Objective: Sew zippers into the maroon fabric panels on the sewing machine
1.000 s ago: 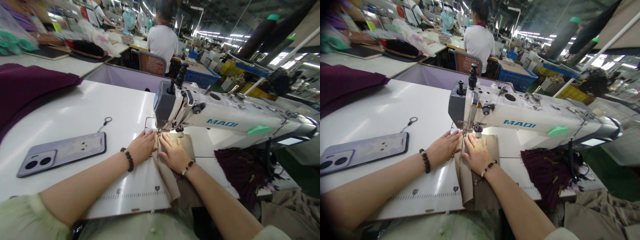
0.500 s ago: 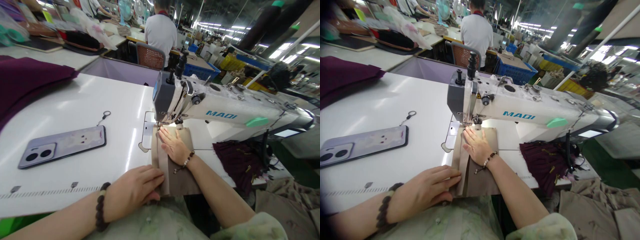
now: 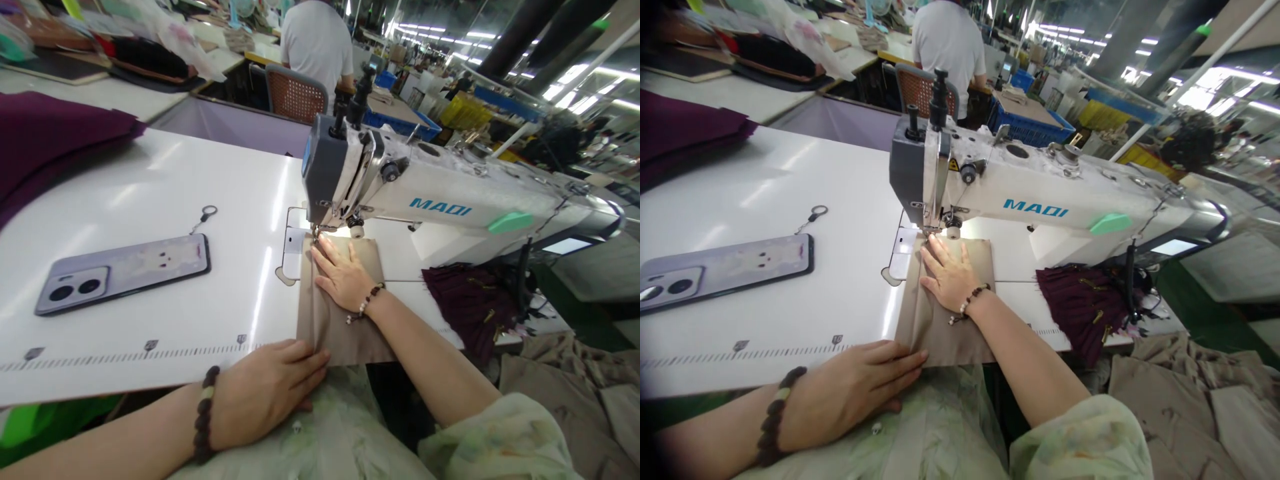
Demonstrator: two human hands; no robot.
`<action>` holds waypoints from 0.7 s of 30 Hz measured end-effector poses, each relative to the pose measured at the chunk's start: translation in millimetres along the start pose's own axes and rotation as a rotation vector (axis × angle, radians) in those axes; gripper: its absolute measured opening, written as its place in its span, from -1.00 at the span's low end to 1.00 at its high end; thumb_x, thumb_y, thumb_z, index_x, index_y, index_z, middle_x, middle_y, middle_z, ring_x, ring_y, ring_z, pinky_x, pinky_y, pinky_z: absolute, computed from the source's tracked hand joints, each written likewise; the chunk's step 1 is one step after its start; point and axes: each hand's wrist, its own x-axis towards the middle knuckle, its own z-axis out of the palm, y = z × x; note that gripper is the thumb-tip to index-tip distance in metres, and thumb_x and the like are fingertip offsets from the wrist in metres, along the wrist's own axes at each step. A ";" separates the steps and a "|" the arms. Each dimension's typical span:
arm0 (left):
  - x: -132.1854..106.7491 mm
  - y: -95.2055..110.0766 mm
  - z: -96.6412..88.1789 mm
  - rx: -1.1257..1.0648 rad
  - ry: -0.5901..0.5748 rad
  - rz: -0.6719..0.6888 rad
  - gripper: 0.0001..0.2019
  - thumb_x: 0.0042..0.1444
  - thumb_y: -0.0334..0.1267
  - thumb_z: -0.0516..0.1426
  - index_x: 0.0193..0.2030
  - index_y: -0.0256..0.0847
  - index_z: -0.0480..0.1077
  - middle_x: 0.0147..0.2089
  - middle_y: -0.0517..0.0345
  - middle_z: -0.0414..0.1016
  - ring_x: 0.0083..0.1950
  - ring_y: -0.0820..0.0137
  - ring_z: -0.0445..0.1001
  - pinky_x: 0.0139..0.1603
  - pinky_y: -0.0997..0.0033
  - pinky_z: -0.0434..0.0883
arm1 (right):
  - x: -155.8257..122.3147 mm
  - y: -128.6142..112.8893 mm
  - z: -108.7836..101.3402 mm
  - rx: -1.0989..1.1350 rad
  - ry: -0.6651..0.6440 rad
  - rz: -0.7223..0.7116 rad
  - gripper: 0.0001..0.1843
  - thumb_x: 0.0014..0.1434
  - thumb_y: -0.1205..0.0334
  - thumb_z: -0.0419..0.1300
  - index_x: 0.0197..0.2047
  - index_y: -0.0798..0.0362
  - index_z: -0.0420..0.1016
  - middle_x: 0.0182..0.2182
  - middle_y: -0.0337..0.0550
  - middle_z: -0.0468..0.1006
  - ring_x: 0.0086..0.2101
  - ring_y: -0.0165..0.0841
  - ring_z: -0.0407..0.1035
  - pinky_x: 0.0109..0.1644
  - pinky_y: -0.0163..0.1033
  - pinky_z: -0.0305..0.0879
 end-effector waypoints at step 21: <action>7.0 -46.0 12.2 0.207 -0.016 -0.143 -0.65 0.24 -0.26 -0.09 0.11 -0.30 0.27 0.22 -0.06 0.21 0.26 0.24 0.12 0.24 0.15 0.16 | -118.9 -58.8 -3.7 0.395 -0.109 -0.376 -0.55 0.31 0.09 -0.17 0.19 0.09 0.15 0.20 -0.23 0.14 0.24 -0.48 -0.18 0.30 -0.06 -0.62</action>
